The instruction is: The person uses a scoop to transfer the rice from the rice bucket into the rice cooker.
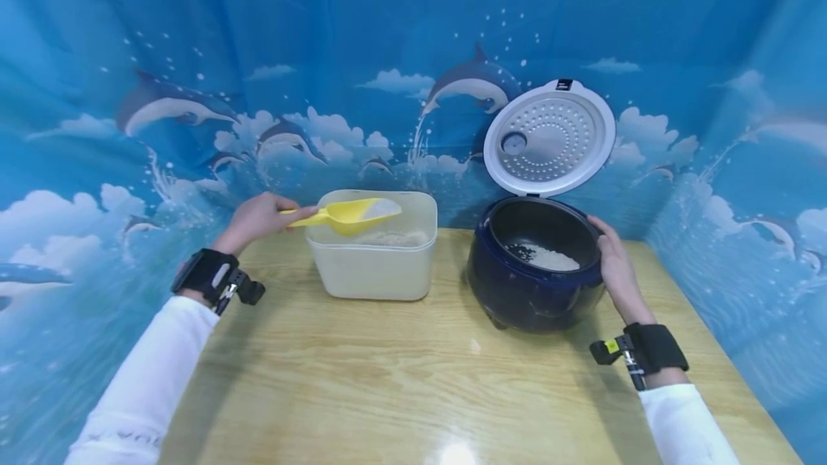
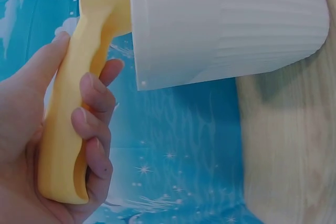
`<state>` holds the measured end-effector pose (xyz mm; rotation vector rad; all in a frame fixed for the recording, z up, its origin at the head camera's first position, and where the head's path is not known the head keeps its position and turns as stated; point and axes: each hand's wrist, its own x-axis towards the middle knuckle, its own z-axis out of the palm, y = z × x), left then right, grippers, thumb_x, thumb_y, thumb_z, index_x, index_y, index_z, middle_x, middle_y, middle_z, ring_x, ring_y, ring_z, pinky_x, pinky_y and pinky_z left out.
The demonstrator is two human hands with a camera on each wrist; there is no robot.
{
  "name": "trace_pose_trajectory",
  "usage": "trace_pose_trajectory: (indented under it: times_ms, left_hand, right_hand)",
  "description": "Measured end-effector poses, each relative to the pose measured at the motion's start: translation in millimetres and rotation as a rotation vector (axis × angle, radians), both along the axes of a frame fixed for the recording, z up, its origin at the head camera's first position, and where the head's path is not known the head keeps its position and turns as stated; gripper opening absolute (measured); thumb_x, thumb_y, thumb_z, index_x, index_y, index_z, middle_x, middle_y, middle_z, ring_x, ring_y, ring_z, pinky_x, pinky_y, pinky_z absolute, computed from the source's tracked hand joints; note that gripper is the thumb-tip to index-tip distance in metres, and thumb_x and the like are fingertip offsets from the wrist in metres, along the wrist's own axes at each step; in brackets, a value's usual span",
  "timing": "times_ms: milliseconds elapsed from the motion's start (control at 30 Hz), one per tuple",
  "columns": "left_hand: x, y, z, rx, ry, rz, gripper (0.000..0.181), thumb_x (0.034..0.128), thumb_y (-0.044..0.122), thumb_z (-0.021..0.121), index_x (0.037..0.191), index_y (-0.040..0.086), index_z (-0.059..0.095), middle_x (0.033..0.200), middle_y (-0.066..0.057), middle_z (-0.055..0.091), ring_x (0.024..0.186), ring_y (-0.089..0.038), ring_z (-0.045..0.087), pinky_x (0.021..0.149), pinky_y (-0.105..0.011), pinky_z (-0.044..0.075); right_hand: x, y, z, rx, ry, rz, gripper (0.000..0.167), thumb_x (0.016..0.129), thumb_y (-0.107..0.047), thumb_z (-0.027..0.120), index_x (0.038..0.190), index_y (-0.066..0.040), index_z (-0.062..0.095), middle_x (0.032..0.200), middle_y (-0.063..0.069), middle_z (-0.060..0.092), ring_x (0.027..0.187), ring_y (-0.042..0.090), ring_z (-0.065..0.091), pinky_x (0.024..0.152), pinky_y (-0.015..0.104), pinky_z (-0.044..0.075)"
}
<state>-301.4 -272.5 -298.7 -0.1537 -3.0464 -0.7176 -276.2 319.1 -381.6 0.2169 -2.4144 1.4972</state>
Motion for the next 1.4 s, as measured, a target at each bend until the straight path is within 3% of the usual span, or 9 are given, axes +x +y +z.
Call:
trace_pose_trajectory:
  times_ms: [167, 233, 500, 800, 967, 1133, 1200, 1400]
  left_hand:
    - [-2.1, 2.2, -11.1, 0.079, -0.036, 0.039, 0.077, 0.0887, 0.076, 0.055, 0.119, 0.008, 0.074, 0.091, -0.01, 0.07, 0.077, -0.024, 0.055, 0.069, -0.035, 0.038]
    - [-3.8, 3.5, -15.3, 0.117, -0.049, 0.044, 0.079, 0.0893, 0.075, 0.054, 0.122, 0.006, 0.073, 0.09, -0.009, 0.068, 0.078, -0.024, 0.054, 0.07, -0.035, 0.038]
    - [-11.7, 11.2, -25.1, 0.245, -0.04, 0.044, 0.077, 0.0884, 0.078, 0.052, 0.1, 0.005, 0.073, 0.079, -0.006, 0.057, 0.082, -0.027, 0.051, 0.075, -0.036, 0.038]
    - [-13.3, 15.0, -25.9, 0.278, -0.015, 0.009, 0.078, 0.0911, 0.075, 0.051, 0.116, 0.005, 0.073, 0.088, -0.011, 0.061, 0.085, -0.029, 0.053, 0.078, -0.039, 0.04]
    - [-13.8, 21.9, -11.9, 0.283, -0.008, -0.019, 0.079, 0.0895, 0.077, 0.051, 0.109, 0.004, 0.074, 0.074, -0.006, 0.049, 0.077, -0.027, 0.047, 0.073, -0.039, 0.037]
    - [-10.3, 42.8, 12.2, 0.268, -0.006, -0.055, 0.076, 0.0881, 0.078, 0.051, 0.096, 0.006, 0.072, 0.068, -0.003, 0.046, 0.07, -0.025, 0.044, 0.069, -0.037, 0.034]
    - [-7.8, 56.0, 23.1, 0.258, -0.008, -0.064, 0.075, 0.0881, 0.078, 0.051, 0.094, 0.006, 0.072, 0.073, -0.006, 0.052, 0.072, -0.028, 0.047, 0.068, -0.036, 0.034]
    - [-8.3, 109.2, 53.6, 0.235, -0.031, -0.095, 0.072, 0.0891, 0.076, 0.054, 0.114, 0.011, 0.075, 0.094, -0.013, 0.066, 0.08, -0.03, 0.054, 0.071, -0.036, 0.039]
  right_hand:
    - [1.3, 5, -0.9, 0.003, 0.001, -0.009, 0.053, 0.112, -0.023, 0.015, 0.16, -0.002, 0.021, 0.166, 0.024, 0.013, 0.152, 0.046, 0.008, 0.12, 0.061, 0.006]
    - [1.3, 7, -0.7, 0.004, 0.0, -0.011, 0.053, 0.112, -0.022, 0.014, 0.16, -0.002, 0.021, 0.166, 0.025, 0.013, 0.151, 0.046, 0.008, 0.12, 0.061, 0.006]
    - [-0.2, 11, 3.0, -0.005, 0.002, -0.033, 0.053, 0.111, -0.021, 0.015, 0.16, -0.001, 0.021, 0.166, 0.025, 0.013, 0.152, 0.046, 0.008, 0.12, 0.061, 0.007]
    - [0.9, 17, 2.7, -0.007, -0.009, -0.045, 0.052, 0.112, -0.019, 0.015, 0.16, -0.001, 0.021, 0.165, 0.025, 0.014, 0.151, 0.046, 0.009, 0.12, 0.06, 0.008]
    - [2.5, 18, 1.9, -0.005, -0.014, -0.06, 0.052, 0.112, -0.019, 0.015, 0.16, -0.001, 0.022, 0.165, 0.025, 0.014, 0.151, 0.046, 0.01, 0.12, 0.06, 0.009]
    - [4.2, 12, 2.1, 0.002, -0.016, -0.061, 0.052, 0.112, -0.02, 0.016, 0.159, -0.001, 0.023, 0.165, 0.025, 0.016, 0.151, 0.046, 0.012, 0.12, 0.06, 0.01]
    - [4.0, 9, 1.7, 0.001, -0.02, -0.053, 0.051, 0.112, -0.02, 0.017, 0.16, -0.001, 0.023, 0.165, 0.025, 0.015, 0.151, 0.047, 0.011, 0.12, 0.061, 0.01]
    - [-1.2, -2, 1.5, -0.007, -0.015, -0.038, 0.051, 0.112, -0.019, 0.018, 0.159, -0.001, 0.024, 0.166, 0.025, 0.015, 0.151, 0.046, 0.012, 0.119, 0.061, 0.01]
